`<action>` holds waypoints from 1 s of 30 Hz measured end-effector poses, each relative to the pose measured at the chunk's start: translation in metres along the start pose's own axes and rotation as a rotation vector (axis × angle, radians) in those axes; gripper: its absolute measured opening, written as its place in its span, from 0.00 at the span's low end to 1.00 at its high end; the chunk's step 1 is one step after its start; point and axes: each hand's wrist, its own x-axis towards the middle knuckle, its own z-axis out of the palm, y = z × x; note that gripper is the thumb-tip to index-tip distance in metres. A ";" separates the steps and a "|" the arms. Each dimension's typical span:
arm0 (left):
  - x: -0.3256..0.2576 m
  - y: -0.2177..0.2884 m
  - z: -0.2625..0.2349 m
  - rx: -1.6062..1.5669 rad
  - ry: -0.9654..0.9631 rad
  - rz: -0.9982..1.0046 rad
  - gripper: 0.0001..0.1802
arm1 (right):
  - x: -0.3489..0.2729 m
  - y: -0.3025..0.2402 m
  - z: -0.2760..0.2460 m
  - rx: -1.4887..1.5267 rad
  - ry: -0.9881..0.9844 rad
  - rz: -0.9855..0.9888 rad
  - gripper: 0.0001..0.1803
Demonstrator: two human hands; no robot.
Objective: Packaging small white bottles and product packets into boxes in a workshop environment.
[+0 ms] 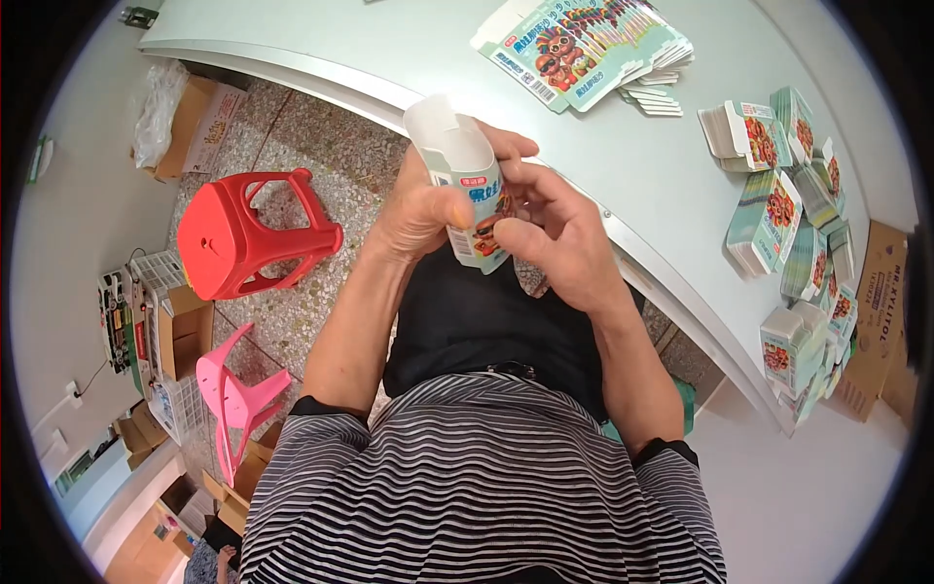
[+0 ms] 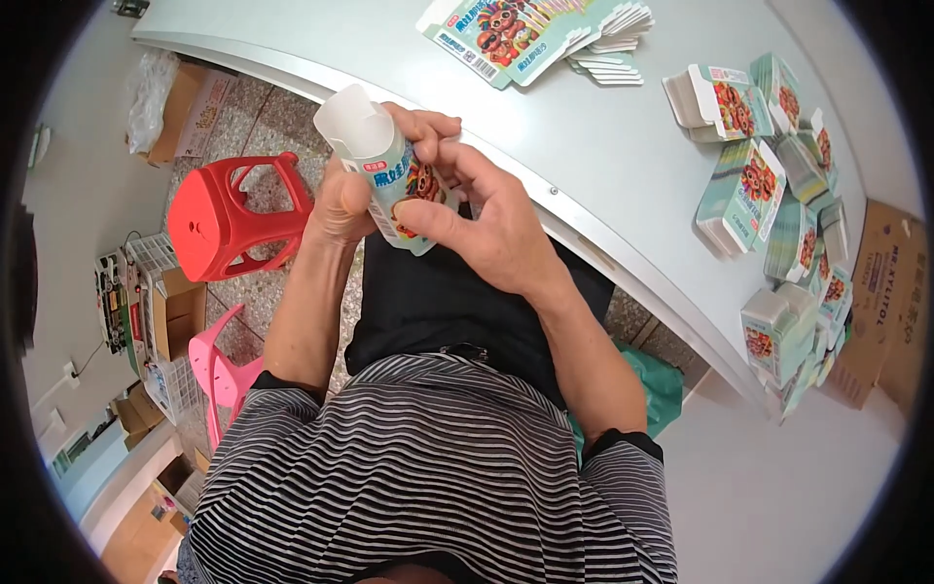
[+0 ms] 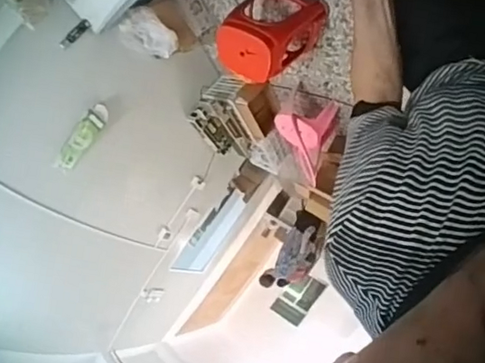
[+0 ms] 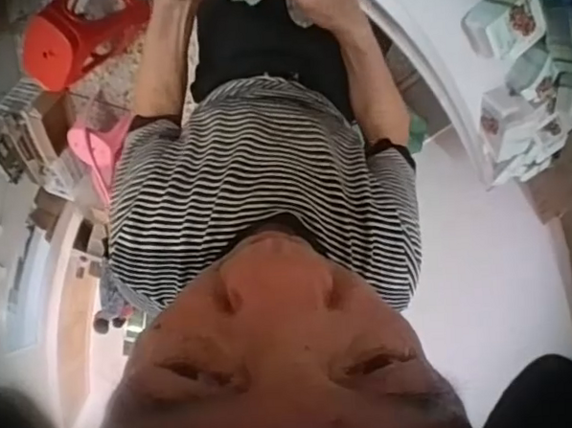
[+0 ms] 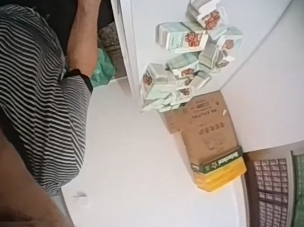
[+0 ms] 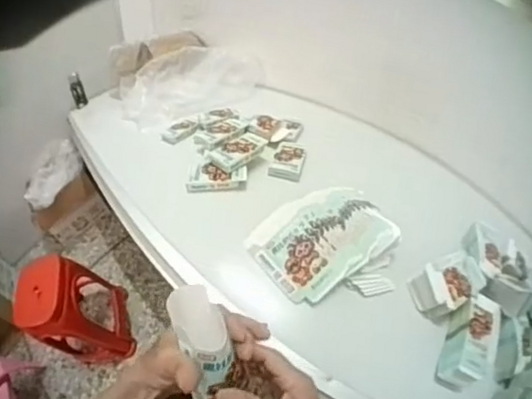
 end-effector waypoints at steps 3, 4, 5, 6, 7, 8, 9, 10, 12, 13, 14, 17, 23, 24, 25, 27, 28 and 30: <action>-0.002 -0.005 0.009 -0.101 -0.110 -0.019 0.51 | 0.000 0.008 -0.016 0.174 -0.083 0.162 0.27; -0.003 -0.007 0.012 -0.150 -0.163 -0.028 0.50 | -0.001 0.013 -0.021 0.271 -0.114 0.246 0.28; -0.006 -0.007 0.014 -0.150 -0.162 -0.031 0.50 | -0.002 0.013 -0.019 0.274 -0.113 0.247 0.28; -0.008 -0.008 0.015 -0.154 -0.189 -0.062 0.51 | -0.003 0.013 -0.016 0.355 -0.095 0.252 0.22; -0.010 -0.009 0.016 -0.159 -0.217 -0.093 0.52 | -0.005 0.013 -0.014 0.436 -0.076 0.258 0.16; -0.011 -0.012 0.015 -0.159 -0.215 -0.093 0.52 | -0.006 0.014 -0.014 0.436 -0.077 0.259 0.16; -0.013 -0.017 0.012 -0.116 -0.183 -0.115 0.55 | -0.007 0.018 -0.016 0.468 -0.122 0.306 0.14; -0.015 -0.022 0.010 -0.074 -0.151 -0.137 0.58 | -0.009 0.022 -0.017 0.500 -0.168 0.353 0.11; -0.020 -0.023 0.007 -0.034 -0.119 -0.164 0.61 | -0.012 0.024 -0.015 0.461 -0.128 0.384 0.10; -0.026 -0.018 0.004 0.017 -0.035 -0.139 0.61 | -0.015 0.023 -0.014 0.474 -0.070 0.337 0.10; -0.030 -0.016 0.004 0.068 0.045 -0.113 0.62 | -0.015 0.021 -0.013 0.486 -0.010 0.287 0.10; -0.046 -0.017 0.018 0.299 0.319 0.103 0.44 | -0.017 0.042 -0.017 0.275 0.142 0.220 0.12; -0.059 -0.031 0.020 0.233 0.551 0.087 0.33 | -0.024 0.043 0.007 0.061 0.276 0.130 0.14; -0.062 -0.034 0.017 0.281 0.570 0.132 0.33 | -0.024 0.041 0.011 0.064 0.308 0.029 0.17; -0.065 -0.038 0.014 0.329 0.589 0.177 0.33 | -0.026 0.043 0.011 0.063 0.310 0.030 0.17; -0.073 -0.043 0.007 0.397 0.561 0.184 0.31 | -0.028 0.053 0.010 -0.094 0.288 -0.151 0.24; -0.076 -0.046 0.004 0.465 0.535 0.191 0.30 | -0.029 0.055 0.008 -0.094 0.289 -0.152 0.24; -0.080 -0.054 0.000 0.511 0.527 0.266 0.27 | -0.032 0.061 0.002 -0.213 0.201 -0.139 0.27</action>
